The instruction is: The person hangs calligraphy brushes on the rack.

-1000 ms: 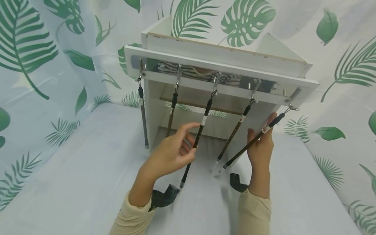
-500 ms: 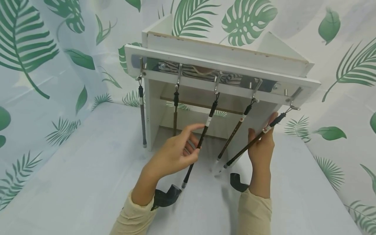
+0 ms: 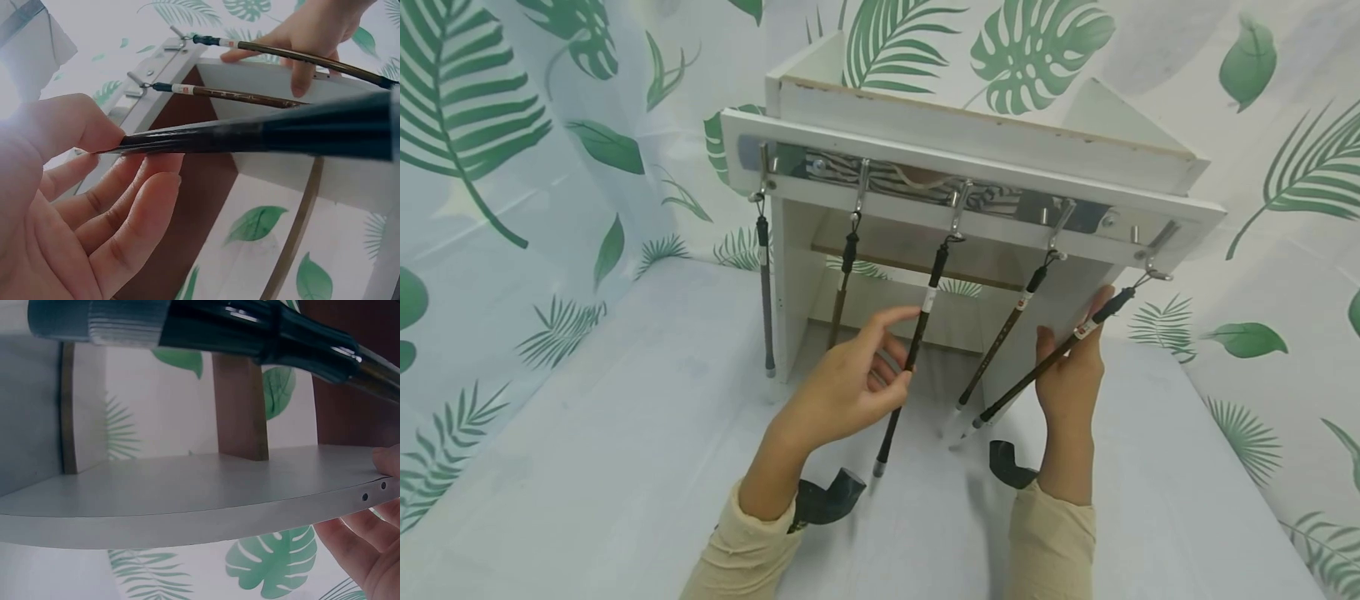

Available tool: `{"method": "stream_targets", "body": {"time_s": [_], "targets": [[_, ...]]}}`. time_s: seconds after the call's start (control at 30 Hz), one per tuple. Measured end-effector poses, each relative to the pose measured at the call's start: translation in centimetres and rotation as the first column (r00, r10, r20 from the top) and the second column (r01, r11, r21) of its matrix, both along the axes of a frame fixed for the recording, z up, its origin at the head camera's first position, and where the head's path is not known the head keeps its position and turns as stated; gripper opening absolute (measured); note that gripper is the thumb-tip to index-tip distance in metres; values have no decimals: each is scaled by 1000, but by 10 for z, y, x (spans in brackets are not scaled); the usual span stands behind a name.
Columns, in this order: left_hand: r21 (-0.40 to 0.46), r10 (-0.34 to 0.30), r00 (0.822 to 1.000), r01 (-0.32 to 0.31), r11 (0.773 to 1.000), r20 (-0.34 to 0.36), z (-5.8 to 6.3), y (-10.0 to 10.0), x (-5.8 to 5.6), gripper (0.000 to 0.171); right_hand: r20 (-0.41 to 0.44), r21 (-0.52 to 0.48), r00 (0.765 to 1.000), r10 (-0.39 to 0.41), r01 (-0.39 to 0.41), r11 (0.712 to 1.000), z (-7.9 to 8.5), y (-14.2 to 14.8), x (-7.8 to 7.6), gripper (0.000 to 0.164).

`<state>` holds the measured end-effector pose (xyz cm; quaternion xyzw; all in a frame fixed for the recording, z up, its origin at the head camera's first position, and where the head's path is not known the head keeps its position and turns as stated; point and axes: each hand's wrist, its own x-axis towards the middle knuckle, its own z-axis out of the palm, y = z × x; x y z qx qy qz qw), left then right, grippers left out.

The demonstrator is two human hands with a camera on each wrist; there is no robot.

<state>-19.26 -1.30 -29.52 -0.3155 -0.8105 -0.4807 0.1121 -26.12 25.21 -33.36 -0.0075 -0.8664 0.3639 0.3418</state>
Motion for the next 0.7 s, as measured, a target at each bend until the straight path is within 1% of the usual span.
{"method": "stream_targets", "body": {"time_s": [0.57,0.7], "targets": [[38,7,1000,-6,999,-15,0,6,0,58,-3,5,1000,-9,9,1000,1,-1,1,70],[35,8,1000,-8,999,-2,0,6,0,58,6,6,1000,-12,12,1000,1,-1,1,69]]}}
